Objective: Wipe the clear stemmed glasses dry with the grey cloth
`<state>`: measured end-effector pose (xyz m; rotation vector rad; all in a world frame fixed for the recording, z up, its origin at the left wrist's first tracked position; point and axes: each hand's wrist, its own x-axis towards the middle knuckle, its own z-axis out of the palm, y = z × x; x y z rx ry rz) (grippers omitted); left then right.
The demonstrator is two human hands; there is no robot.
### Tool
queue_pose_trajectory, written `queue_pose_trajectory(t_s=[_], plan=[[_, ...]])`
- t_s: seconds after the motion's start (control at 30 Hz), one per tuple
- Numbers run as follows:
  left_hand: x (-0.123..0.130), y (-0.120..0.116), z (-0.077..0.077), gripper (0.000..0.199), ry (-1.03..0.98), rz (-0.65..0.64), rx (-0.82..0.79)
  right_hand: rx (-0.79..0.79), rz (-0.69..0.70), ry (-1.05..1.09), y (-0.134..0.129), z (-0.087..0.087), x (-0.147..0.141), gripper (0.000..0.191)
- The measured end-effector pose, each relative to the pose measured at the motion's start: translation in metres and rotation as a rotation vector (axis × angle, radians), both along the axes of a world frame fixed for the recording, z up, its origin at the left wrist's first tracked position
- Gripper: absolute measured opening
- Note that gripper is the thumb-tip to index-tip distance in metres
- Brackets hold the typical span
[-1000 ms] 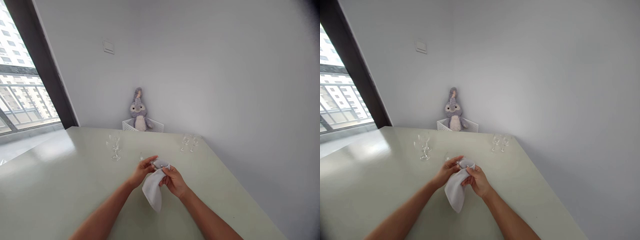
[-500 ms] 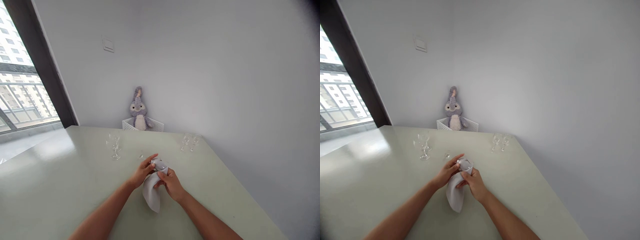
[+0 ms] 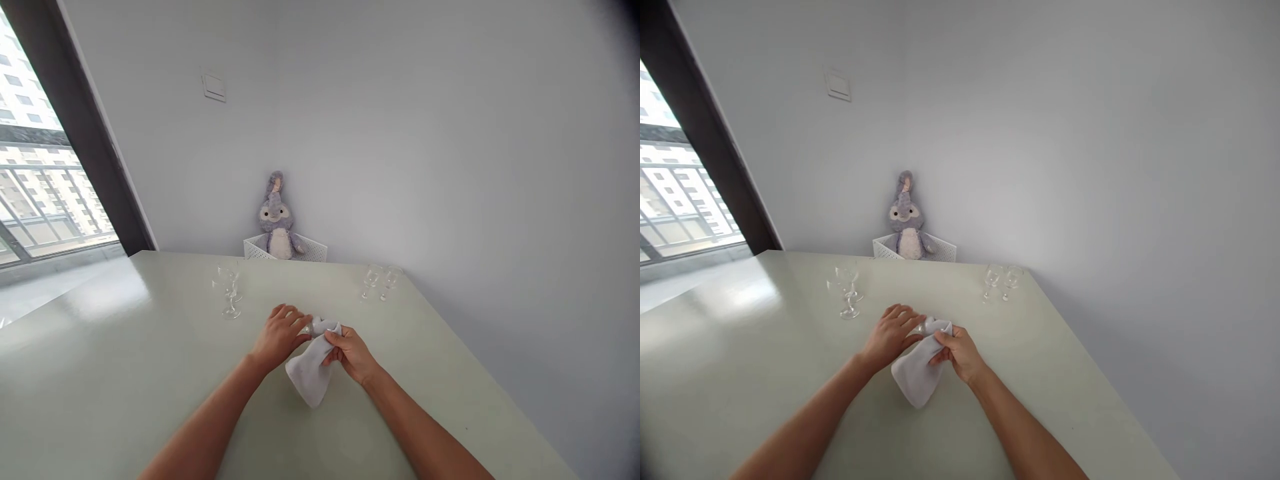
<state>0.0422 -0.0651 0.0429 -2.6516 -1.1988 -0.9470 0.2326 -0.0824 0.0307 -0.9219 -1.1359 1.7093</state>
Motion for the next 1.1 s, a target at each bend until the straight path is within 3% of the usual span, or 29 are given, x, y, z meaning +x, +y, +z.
queue_pose_trajectory(t_s=[0.07,0.17,0.3,0.37,0.47,0.57,0.63,0.7,0.8,0.87,0.93,1.0,1.1], plan=[[-0.003,0.002,-0.003,0.037,0.081,-0.006,-0.1,0.014,0.032,-0.01,-0.002,-0.001,0.0,0.033],[-0.005,0.003,-0.008,0.039,0.024,0.027,-0.28,0.183,0.081,-0.18,-0.003,0.0,0.003,0.03],[-0.004,0.004,-0.012,0.036,-0.225,0.04,-0.502,0.633,0.022,-0.714,0.005,0.004,0.017,0.021],[-0.003,0.005,-0.013,0.037,-0.296,0.046,-0.581,0.846,-0.022,-0.952,0.013,0.005,0.027,0.025],[-0.005,0.008,-0.012,0.042,-0.401,0.116,-0.664,1.028,-0.151,-1.118,0.023,0.003,0.039,0.033],[-0.01,0.012,-0.01,0.046,-0.547,0.231,-0.719,1.088,-0.406,-1.14,0.025,0.002,0.043,0.036],[-0.012,0.015,-0.009,0.046,-0.608,0.276,-0.729,1.125,-0.507,-1.123,0.019,0.004,0.04,0.037],[-0.011,0.015,-0.01,0.045,-0.624,0.28,-0.737,1.203,-0.443,-1.124,0.009,0.007,0.03,0.039],[0.001,0.008,-0.013,0.034,-0.519,0.217,-0.701,1.313,-0.203,-1.132,-0.006,0.014,0.013,0.05],[0.011,-0.001,-0.016,0.022,-0.352,0.142,-0.601,1.304,-0.137,-1.121,-0.012,0.017,0.005,0.046],[0.019,-0.01,-0.019,0.022,-0.168,0.046,-0.461,1.203,-0.17,-1.081,-0.012,0.019,0.004,0.035],[0.024,-0.017,-0.021,0.024,-0.044,-0.062,-0.339,1.002,-0.215,-0.969,-0.007,0.018,0.01,0.028],[0.026,-0.021,-0.023,0.028,-0.026,-0.134,-0.252,0.539,-0.188,-0.599,0.006,0.014,0.022,0.028]])
